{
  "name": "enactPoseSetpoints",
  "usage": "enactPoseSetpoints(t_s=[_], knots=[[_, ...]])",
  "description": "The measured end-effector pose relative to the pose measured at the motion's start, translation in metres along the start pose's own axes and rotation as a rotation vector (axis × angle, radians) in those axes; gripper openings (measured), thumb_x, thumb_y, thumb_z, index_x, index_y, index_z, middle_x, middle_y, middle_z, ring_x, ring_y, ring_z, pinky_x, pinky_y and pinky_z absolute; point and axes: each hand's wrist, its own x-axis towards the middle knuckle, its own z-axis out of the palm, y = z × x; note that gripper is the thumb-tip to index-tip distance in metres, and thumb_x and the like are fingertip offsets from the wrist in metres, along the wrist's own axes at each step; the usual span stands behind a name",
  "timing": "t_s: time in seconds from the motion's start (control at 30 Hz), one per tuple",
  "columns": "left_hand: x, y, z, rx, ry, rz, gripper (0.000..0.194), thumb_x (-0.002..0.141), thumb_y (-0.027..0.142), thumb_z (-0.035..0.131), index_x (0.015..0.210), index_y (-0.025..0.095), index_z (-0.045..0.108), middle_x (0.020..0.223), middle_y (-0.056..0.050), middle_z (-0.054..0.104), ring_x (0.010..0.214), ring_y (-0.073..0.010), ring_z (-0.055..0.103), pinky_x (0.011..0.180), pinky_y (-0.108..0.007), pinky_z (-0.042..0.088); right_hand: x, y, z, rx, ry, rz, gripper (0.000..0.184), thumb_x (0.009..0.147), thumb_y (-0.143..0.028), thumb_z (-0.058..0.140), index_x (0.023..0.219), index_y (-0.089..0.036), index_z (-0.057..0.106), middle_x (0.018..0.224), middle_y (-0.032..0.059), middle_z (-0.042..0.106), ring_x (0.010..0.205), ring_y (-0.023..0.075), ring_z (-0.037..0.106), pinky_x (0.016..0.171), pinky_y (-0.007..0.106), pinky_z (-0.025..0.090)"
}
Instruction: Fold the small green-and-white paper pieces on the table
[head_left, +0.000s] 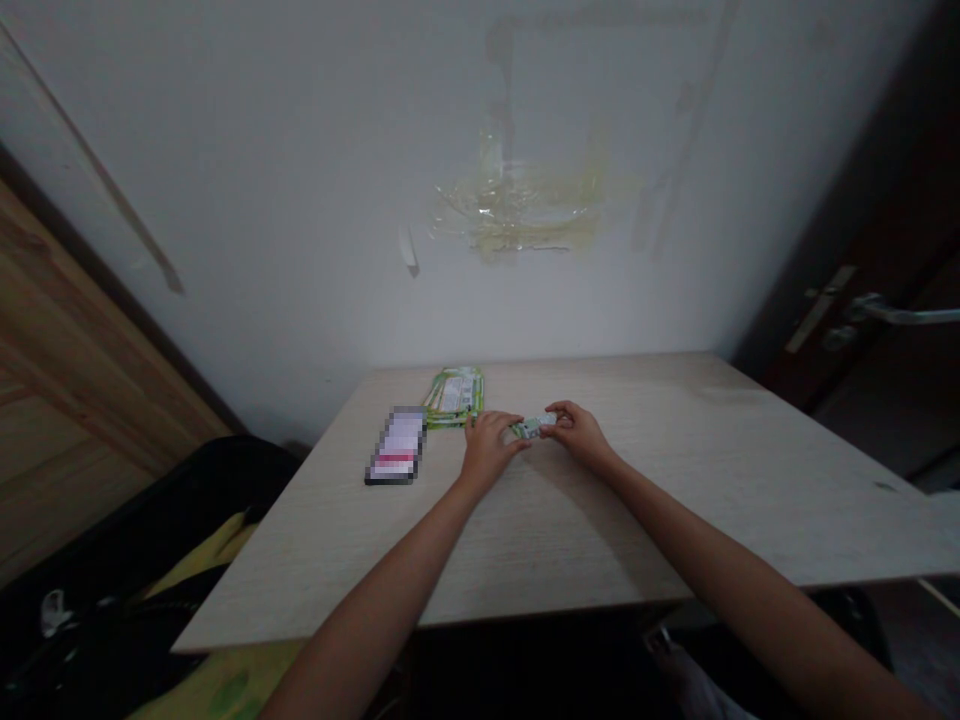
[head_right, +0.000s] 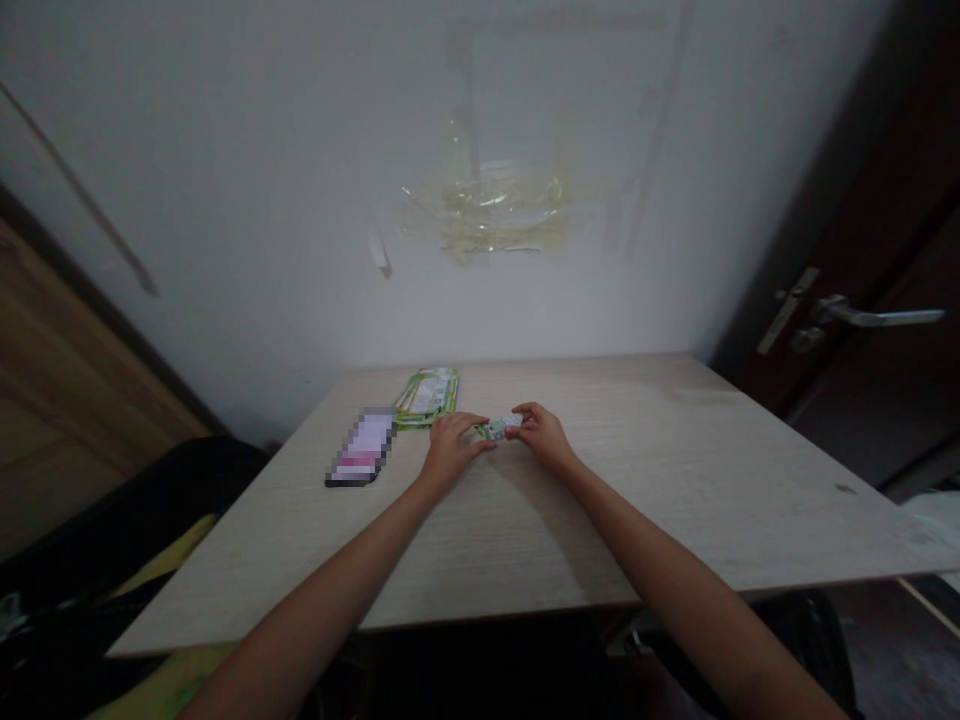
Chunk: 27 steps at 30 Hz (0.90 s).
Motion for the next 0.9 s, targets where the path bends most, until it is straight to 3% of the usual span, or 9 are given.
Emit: enactPoseSetpoints(t_s=[0.17, 0.37, 0.47, 0.63, 0.9], knots=[[-0.002, 0.001, -0.001, 0.047, -0.004, -0.026, 0.036, 0.076, 0.036, 0.08, 0.109, 0.028, 0.071, 0.115, -0.004, 0.071, 0.116, -0.0262, 0.057, 0.111, -0.048, 0.024, 0.0, 0.0, 0.001, 0.03, -0.006, -0.003, 0.044, 0.065, -0.035, 0.077, 0.102, -0.019, 0.061, 0.075, 0.0002, 0.068, 0.069, 0.0184, 0.067, 0.066, 0.03, 0.05], [0.0, -0.002, -0.003, 0.044, -0.006, -0.027, 0.026, 0.08, 0.032, 0.075, 0.105, 0.025, 0.072, 0.111, -0.004, 0.072, 0.113, -0.0257, 0.058, 0.108, -0.047, 0.027, -0.001, -0.005, -0.004, -0.042, -0.061, -0.013, 0.043, 0.067, -0.035, 0.077, 0.104, -0.017, 0.063, 0.07, -0.0009, 0.066, 0.067, 0.0176, 0.064, 0.065, 0.03, 0.049], [0.001, -0.001, -0.007, 0.018, -0.012, -0.02, 0.024, 0.08, 0.027, 0.074, 0.103, 0.024, 0.071, 0.11, -0.004, 0.072, 0.113, -0.025, 0.058, 0.106, -0.045, 0.03, -0.001, -0.006, -0.007, -0.158, -0.058, -0.089, 0.04, 0.068, -0.03, 0.078, 0.103, -0.016, 0.067, 0.078, 0.0021, 0.067, 0.069, 0.0167, 0.062, 0.067, 0.03, 0.048], [0.003, 0.001, -0.011, -0.004, -0.029, -0.028, 0.024, 0.078, 0.024, 0.075, 0.101, 0.025, 0.072, 0.109, -0.004, 0.072, 0.113, -0.025, 0.059, 0.104, -0.044, 0.033, 0.0, -0.009, -0.015, -0.301, -0.07, -0.276, 0.034, 0.068, -0.024, 0.08, 0.1, -0.019, 0.07, 0.097, 0.0054, 0.069, 0.089, 0.0196, 0.063, 0.082, 0.033, 0.049], [0.003, -0.003, -0.008, -0.038, -0.035, -0.005, 0.023, 0.076, 0.023, 0.074, 0.099, 0.026, 0.074, 0.105, -0.004, 0.074, 0.11, -0.0246, 0.061, 0.104, -0.043, 0.035, 0.0, -0.011, -0.019, -0.44, -0.067, -0.367, 0.025, 0.069, -0.026, 0.083, 0.091, -0.021, 0.072, 0.094, 0.0059, 0.07, 0.093, 0.023, 0.062, 0.088, 0.038, 0.046]])
